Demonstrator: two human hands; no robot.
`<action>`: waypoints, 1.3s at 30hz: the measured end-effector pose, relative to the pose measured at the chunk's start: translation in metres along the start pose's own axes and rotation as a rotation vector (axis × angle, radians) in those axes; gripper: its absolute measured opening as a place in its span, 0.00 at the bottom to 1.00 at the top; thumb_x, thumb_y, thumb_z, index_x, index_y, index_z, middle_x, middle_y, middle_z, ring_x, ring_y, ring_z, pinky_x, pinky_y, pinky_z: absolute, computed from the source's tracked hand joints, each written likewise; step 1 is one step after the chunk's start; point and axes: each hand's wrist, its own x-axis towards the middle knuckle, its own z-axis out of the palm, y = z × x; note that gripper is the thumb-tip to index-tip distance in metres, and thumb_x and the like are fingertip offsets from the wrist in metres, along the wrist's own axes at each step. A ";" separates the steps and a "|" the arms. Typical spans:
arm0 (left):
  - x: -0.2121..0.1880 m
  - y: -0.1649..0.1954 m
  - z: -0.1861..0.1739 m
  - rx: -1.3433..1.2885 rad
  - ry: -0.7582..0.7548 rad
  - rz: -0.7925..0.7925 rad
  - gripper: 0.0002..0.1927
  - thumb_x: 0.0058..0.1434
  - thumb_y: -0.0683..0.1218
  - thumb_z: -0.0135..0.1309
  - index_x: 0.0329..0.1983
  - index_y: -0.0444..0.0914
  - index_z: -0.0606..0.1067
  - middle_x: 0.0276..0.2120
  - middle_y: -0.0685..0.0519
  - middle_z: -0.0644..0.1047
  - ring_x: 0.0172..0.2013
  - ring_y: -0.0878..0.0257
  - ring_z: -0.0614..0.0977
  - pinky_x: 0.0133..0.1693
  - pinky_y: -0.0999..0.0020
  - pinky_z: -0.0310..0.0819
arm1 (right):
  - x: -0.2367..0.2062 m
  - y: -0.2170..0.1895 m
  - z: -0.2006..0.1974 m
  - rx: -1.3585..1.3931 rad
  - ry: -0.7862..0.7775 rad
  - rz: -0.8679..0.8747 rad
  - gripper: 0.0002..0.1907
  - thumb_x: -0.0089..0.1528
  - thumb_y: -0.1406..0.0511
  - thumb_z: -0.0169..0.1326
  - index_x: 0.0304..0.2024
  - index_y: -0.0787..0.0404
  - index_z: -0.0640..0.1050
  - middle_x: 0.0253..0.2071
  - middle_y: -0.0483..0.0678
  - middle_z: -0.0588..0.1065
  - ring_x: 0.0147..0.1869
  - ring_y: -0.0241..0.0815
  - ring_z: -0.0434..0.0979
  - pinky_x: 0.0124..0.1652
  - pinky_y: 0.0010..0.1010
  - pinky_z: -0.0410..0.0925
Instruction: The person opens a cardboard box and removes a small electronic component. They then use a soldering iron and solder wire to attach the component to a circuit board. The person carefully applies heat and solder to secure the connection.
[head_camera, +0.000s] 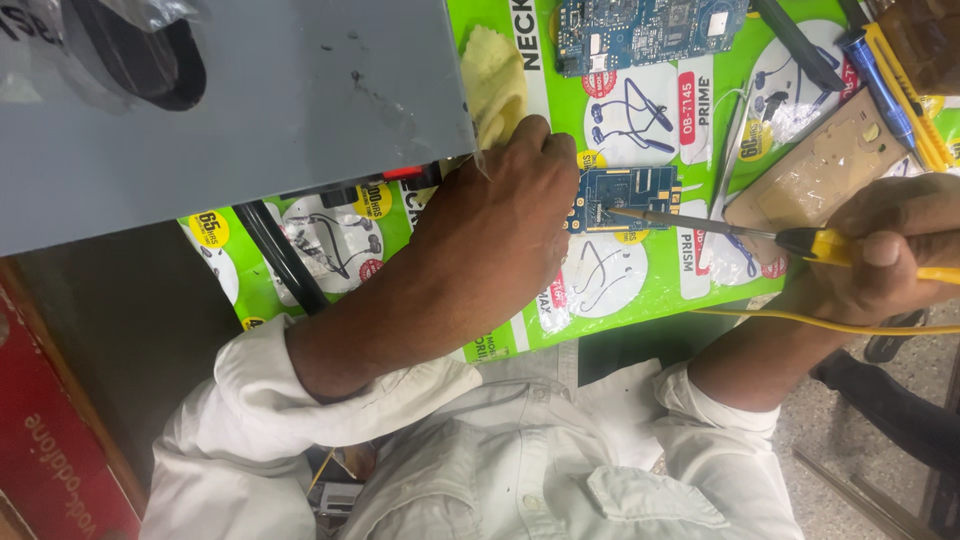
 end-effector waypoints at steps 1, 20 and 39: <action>0.000 0.000 0.000 -0.001 -0.006 -0.003 0.13 0.53 0.40 0.62 0.37 0.27 0.72 0.37 0.41 0.72 0.38 0.48 0.80 0.34 0.56 0.77 | -0.001 -0.001 -0.001 -0.003 -0.005 0.005 0.20 0.68 0.66 0.58 0.27 0.68 0.64 0.29 0.55 0.68 0.21 0.44 0.68 0.23 0.32 0.65; 0.000 0.000 0.001 0.061 0.001 0.025 0.11 0.53 0.40 0.61 0.34 0.29 0.73 0.35 0.42 0.72 0.35 0.51 0.79 0.32 0.58 0.77 | -0.021 0.012 -0.012 0.139 0.269 0.099 0.15 0.63 0.65 0.59 0.30 0.67 0.68 0.25 0.55 0.66 0.23 0.47 0.63 0.25 0.35 0.60; 0.001 0.001 0.001 0.050 -0.017 -0.019 0.12 0.54 0.40 0.61 0.36 0.28 0.73 0.36 0.42 0.72 0.34 0.51 0.80 0.29 0.59 0.78 | -0.005 0.001 0.000 -0.004 -0.011 0.056 0.20 0.68 0.62 0.60 0.32 0.70 0.67 0.27 0.54 0.68 0.19 0.43 0.66 0.25 0.32 0.64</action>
